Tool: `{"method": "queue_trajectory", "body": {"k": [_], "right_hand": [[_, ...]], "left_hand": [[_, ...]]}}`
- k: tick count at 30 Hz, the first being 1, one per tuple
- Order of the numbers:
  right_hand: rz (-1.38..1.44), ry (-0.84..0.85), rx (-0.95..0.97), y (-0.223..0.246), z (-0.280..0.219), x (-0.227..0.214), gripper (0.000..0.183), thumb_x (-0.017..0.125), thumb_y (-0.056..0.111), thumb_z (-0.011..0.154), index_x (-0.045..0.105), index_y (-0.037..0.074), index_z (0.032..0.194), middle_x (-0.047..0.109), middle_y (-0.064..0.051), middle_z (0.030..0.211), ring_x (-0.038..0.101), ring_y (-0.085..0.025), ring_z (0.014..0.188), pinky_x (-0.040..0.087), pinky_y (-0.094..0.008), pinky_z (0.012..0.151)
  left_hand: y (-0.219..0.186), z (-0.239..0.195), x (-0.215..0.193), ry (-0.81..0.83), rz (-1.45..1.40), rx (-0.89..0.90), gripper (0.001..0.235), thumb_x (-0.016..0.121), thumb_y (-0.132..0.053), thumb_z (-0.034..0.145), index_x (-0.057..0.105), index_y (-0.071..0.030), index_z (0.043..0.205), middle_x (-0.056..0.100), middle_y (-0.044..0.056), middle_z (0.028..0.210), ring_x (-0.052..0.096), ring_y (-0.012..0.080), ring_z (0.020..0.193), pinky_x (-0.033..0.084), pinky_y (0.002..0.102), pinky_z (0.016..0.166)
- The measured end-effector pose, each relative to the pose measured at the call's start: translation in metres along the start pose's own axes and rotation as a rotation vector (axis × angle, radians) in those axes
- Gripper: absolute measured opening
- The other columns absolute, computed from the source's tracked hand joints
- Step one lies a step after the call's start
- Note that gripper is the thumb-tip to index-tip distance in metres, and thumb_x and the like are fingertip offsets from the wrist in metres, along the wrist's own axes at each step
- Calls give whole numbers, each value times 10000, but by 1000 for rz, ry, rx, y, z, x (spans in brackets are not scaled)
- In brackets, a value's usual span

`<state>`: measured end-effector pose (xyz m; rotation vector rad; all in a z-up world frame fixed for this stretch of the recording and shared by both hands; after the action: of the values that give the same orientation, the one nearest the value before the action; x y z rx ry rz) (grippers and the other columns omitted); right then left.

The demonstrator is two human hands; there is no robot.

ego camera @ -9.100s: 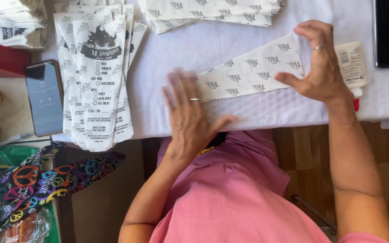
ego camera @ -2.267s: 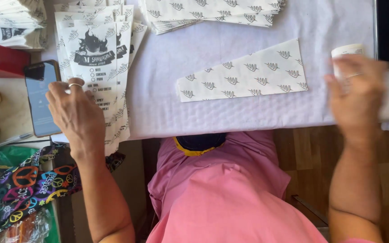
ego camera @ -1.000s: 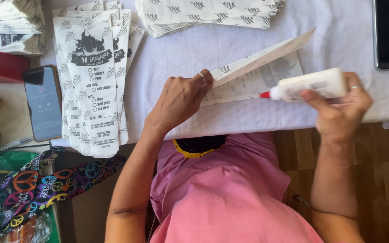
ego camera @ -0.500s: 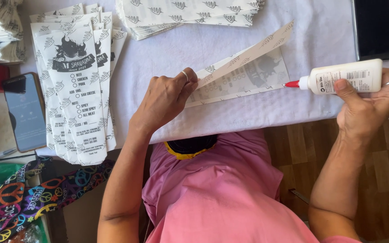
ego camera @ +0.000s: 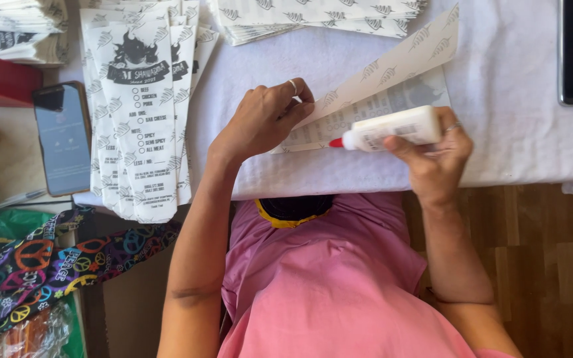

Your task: Folding and gluing printed paper strips at a workstation.

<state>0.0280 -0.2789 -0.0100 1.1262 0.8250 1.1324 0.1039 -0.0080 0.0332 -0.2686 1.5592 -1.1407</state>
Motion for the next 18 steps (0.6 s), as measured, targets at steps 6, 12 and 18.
{"method": "queue_trajectory", "body": {"k": [6,12,18], "right_hand": [[46,137,-25,21,-5,79,428,974,38,717,649,29,996,695,-92,837,659,-109,891,582,-307,818],[162,61,70,23,-6,78,555,958,151,750,607,125,1178,662,11,982,662,-86,971,582,-270,906],[66,-226,-29,23,44,-111,411,860,130,999,511,123,1215,606,-80,1149,620,-186,1003,575,-344,904]], "left_hand": [[1,-3,-3,-11,-68,-21,95,641,-140,1002,692,-70,1042,651,96,576,643,263,503,538,415,639],[1,-16,4,0,42,6,170,678,-168,957,636,-109,1111,799,135,889,760,420,818,574,550,756],[-20,-46,41,-130,372,243,410,799,-121,893,670,-195,1275,668,55,1406,653,270,1306,597,411,764]]}}
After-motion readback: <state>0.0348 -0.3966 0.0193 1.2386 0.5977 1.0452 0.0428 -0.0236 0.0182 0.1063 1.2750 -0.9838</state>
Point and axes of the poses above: each hand's wrist, its own z-axis towards the middle knuckle, its own x-axis out of the palm, y = z × x, the point moved 7 cm from there along z, towards the middle knuckle
